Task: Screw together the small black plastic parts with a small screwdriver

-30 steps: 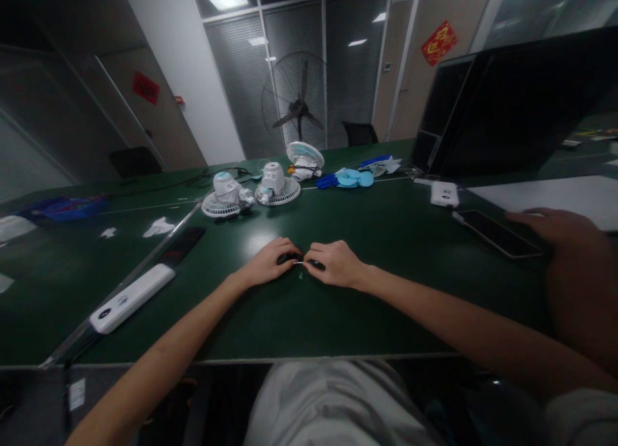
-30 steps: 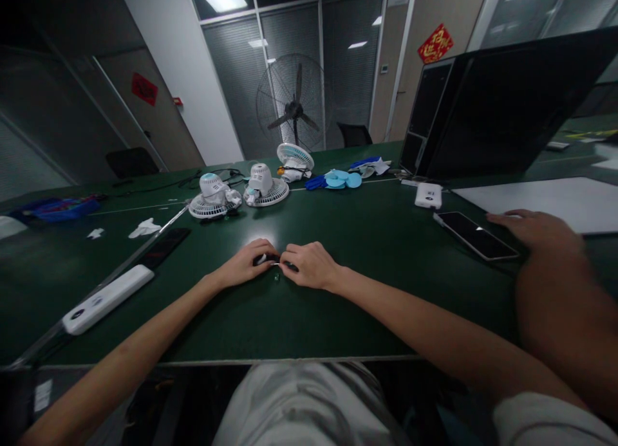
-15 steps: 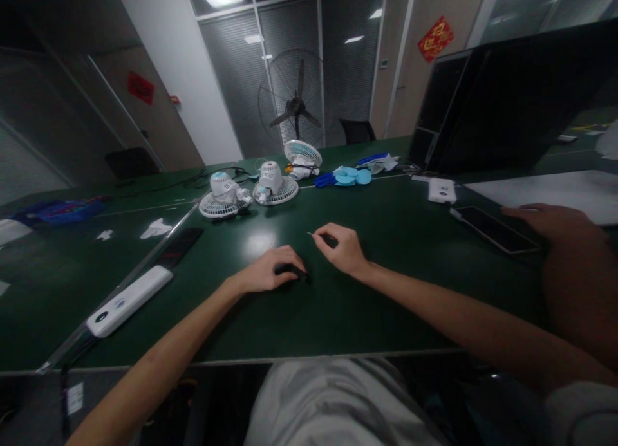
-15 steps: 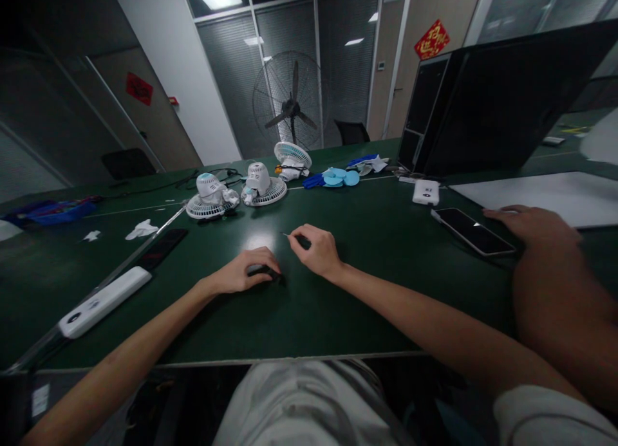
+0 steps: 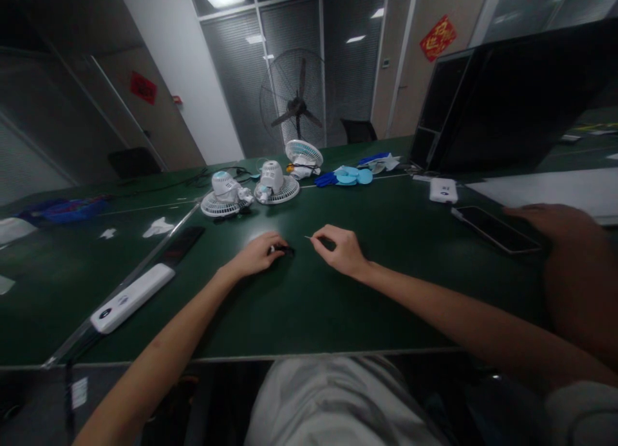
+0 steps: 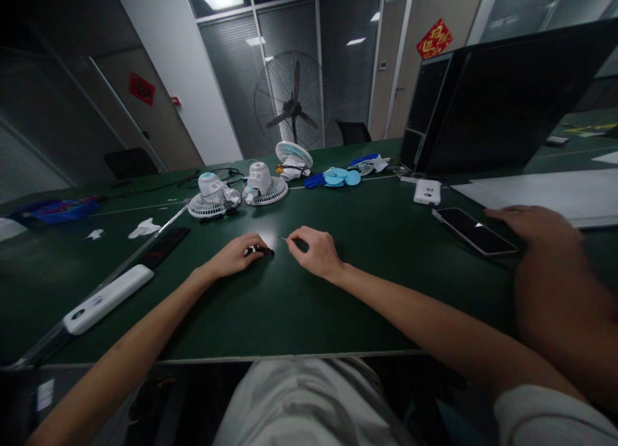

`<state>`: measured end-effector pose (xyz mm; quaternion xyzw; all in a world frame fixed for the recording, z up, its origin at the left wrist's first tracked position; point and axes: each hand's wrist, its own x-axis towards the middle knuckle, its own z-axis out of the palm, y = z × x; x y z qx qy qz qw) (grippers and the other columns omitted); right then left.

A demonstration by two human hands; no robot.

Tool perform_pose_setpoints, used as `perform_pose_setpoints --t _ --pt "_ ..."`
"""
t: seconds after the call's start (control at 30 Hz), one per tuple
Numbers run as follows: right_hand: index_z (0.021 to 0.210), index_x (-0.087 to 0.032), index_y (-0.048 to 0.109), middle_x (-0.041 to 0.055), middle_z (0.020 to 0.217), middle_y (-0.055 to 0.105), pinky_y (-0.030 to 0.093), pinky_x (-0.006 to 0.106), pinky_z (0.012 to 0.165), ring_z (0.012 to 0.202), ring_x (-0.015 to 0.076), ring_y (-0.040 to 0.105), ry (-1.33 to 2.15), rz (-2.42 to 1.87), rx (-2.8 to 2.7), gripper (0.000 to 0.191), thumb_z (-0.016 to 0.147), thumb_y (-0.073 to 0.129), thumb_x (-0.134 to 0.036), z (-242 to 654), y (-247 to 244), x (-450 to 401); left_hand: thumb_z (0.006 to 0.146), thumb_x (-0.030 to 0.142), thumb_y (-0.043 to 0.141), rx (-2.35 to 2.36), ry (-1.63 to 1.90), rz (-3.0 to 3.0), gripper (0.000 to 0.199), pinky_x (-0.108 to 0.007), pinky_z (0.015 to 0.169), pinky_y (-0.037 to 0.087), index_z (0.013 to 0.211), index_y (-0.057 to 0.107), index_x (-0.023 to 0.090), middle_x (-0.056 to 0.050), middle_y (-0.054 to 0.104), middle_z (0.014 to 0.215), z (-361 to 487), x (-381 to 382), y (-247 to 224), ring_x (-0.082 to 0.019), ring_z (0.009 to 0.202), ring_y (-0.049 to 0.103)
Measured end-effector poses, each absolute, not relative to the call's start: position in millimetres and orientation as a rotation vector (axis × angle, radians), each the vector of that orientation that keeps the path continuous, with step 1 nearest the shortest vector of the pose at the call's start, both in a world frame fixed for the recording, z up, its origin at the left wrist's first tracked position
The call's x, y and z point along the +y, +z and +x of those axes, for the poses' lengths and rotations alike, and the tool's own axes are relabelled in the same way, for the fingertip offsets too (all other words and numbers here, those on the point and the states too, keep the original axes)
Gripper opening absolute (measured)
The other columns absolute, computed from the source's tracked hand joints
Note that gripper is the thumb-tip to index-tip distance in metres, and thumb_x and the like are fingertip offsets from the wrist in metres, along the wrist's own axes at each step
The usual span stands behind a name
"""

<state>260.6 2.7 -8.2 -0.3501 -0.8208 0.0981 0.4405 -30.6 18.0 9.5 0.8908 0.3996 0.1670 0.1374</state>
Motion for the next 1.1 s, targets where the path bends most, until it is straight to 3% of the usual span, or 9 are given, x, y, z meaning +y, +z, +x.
perform_pose_setpoints --t 0.3,0.47,0.6,0.8,0.97,1.1 --pt "0.101 -0.019 0.072 0.0055 0.098 0.075 0.054 0.031 0.078 0.085 0.018 0.07 0.293 -0.816 -2.072 0.018 0.104 0.058 -0.03 262 -10 3 0.096 0.029 0.062 1.996 0.629 2.333 0.024 -0.043 0.097 0.053 0.114 0.073 0.018 -0.012 0.069 0.114 -134 68 -10 -0.03 0.108 0.065" --pt "0.101 -0.019 0.072 0.0056 0.098 0.074 0.055 0.031 0.078 0.085 0.0181 0.069 0.305 -0.81 -2.075 0.02 0.105 0.057 -0.031 262 -9 2 0.102 0.036 0.065 2.218 0.663 2.182 0.036 -0.046 0.094 0.059 0.131 0.063 0.016 -0.012 0.065 0.13 -155 73 -12 -0.026 0.111 0.067" --pt "0.101 -0.019 0.073 0.0052 0.098 0.075 0.055 0.031 0.078 0.084 0.0178 0.069 0.31 -0.806 -2.082 0.019 0.104 0.058 -0.031 261 -9 2 0.102 0.037 0.065 2.359 0.69 2.108 0.038 -0.047 0.094 0.059 0.133 0.061 0.016 -0.012 0.063 0.132 -162 73 -11 -0.026 0.113 0.066" --pt "0.101 -0.019 0.073 0.0052 0.097 0.075 0.055 0.031 0.077 0.084 0.0181 0.069 0.298 -0.797 -2.08 0.018 0.104 0.059 -0.03 261 -7 1 0.098 0.033 0.065 2.381 0.623 2.138 0.029 -0.044 0.096 0.056 0.12 0.072 0.016 -0.013 0.069 0.123 -164 70 -12 -0.029 0.109 0.067" --pt "0.099 -0.019 0.073 0.0051 0.095 0.075 0.055 0.032 0.077 0.084 0.0185 0.07 0.286 -0.781 -2.067 0.016 0.103 0.061 -0.029 261 -7 1 0.094 0.036 0.063 2.281 0.673 2.305 0.038 -0.043 0.103 0.049 0.129 0.073 0.024 -0.011 0.066 0.135 -155 68 -9 -0.034 0.122 0.06" --pt "0.099 -0.02 0.073 0.005 0.095 0.075 0.055 0.032 0.077 0.083 0.0189 0.07 0.286 -0.777 -2.065 0.016 0.102 0.061 -0.029 260 -9 3 0.094 0.041 0.065 2.179 0.65 2.413 0.028 -0.045 0.1 0.048 0.113 0.08 0.028 -0.008 0.068 0.131 -150 69 -11 -0.034 0.121 0.059"
